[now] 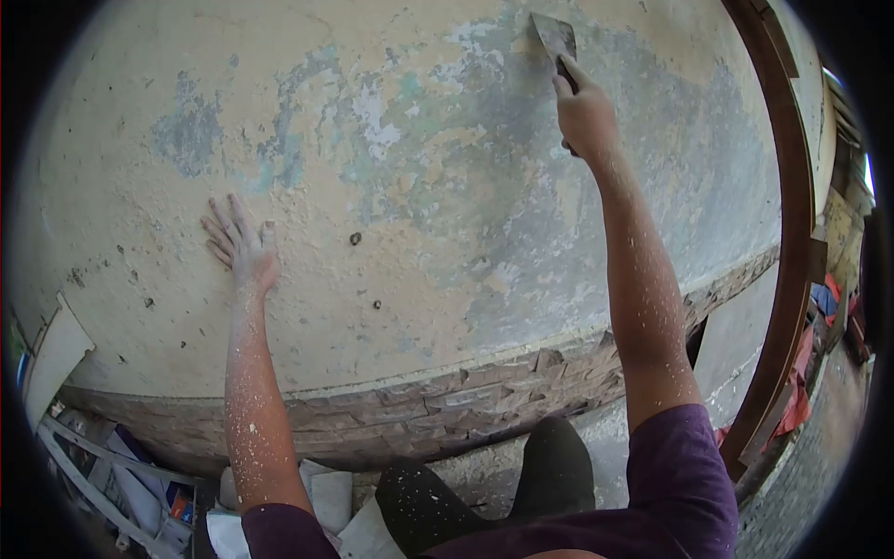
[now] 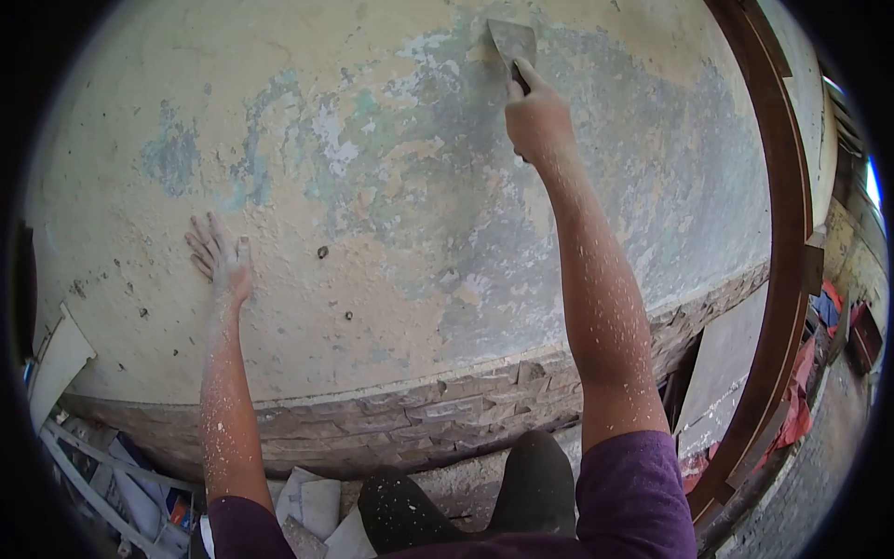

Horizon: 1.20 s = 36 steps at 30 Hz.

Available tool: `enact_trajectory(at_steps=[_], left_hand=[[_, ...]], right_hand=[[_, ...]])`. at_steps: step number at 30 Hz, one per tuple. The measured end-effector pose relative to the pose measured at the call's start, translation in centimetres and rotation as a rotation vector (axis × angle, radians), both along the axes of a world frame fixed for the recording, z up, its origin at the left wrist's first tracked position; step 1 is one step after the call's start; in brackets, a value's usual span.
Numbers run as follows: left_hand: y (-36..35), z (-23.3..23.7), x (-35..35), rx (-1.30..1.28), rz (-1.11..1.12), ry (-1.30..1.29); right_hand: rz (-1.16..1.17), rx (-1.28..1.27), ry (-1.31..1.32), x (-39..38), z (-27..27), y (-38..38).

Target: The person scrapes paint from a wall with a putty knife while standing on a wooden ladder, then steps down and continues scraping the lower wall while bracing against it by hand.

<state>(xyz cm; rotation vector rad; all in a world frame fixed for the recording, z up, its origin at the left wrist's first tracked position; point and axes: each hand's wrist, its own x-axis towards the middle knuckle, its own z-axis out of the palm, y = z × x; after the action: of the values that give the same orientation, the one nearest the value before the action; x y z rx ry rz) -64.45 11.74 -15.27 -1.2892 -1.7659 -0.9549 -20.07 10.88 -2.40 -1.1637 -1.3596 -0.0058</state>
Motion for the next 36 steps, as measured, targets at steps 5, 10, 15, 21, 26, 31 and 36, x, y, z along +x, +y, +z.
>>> enact_trajectory(at_steps=[5,10,15,21,26,31,36], left_hand=[[-0.1,0.3,0.2,0.003,0.017,-0.030],[-0.2,0.4,0.4,-0.018,0.028,-0.028],[-0.4,0.1,0.2,-0.004,-0.022,-0.007],[-0.4,-0.6,0.7,-0.044,0.004,-0.026],[-0.5,-1.2,0.3,-0.002,-0.043,0.005],[0.1,-1.7,-0.3,-0.011,-0.023,0.013],[-0.5,-1.6,-0.5,-0.036,-0.119,-0.046]], right_hand=[[-0.008,0.210,-0.218,-3.6,-9.6,0.2],[0.113,0.036,-0.199,-10.0,-1.9,-1.3],[0.051,0.134,-0.433,-11.3,-14.5,-1.4],[0.075,0.097,-0.387,-14.2,-1.7,-1.7],[0.145,-0.208,-0.473,-15.4,-13.0,-4.7],[0.191,-0.051,-0.426,-20.0,-13.0,-3.2],[0.207,-0.123,-0.483,-22.2,-8.2,-4.4]])
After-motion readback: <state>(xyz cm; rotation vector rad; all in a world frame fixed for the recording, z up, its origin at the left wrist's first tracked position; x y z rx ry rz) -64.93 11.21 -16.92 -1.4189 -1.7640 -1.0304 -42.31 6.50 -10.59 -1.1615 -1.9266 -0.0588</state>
